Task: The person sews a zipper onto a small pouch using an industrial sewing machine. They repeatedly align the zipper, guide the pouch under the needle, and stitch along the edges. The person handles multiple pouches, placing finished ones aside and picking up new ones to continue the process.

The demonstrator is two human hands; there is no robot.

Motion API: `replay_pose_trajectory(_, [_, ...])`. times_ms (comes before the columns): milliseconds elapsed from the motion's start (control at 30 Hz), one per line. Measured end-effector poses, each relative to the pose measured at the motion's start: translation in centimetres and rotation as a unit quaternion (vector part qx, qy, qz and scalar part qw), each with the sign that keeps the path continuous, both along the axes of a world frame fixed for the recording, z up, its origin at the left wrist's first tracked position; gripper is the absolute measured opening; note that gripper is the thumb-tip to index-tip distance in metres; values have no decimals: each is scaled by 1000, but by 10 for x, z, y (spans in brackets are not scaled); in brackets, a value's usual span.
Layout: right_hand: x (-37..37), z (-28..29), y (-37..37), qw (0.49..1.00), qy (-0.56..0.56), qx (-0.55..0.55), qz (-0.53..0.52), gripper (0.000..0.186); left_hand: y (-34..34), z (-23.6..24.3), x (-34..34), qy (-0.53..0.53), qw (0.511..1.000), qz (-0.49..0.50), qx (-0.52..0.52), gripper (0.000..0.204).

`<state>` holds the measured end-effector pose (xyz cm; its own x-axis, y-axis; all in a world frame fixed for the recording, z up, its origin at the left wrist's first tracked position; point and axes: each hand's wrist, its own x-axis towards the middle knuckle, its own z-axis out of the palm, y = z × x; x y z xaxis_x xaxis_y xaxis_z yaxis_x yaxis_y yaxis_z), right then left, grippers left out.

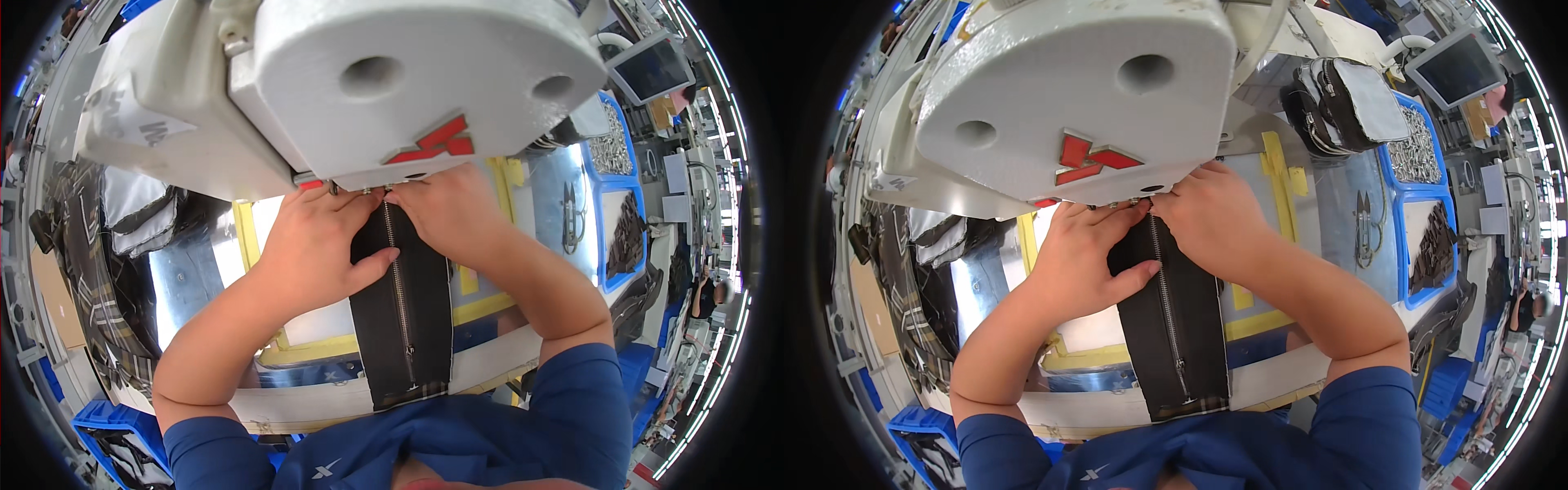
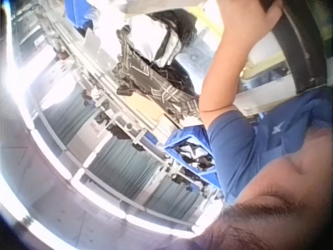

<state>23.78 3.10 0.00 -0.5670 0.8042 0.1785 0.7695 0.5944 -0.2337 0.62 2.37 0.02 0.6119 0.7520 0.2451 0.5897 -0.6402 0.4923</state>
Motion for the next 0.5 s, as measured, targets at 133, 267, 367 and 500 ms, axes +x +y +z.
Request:
replay_pose_trajectory(133, [0,3,1,1000,7,15,1,15,1,2,1,3,1000,-7,-3,62])
replay_pose_trajectory(267, [1,2,1,1000,8,20,1,16,0,1,2,15,1000,-1,2,63])
replay_pose_trajectory(367, [-7,8,-2,999,-28,-32,-18,15,-3,3,-1,31,999,7,4,62])
replay_pose_trajectory(500, [-7,2,-1,1000,2,10,0,15,-8,3,-1,64,998,15,25,69])
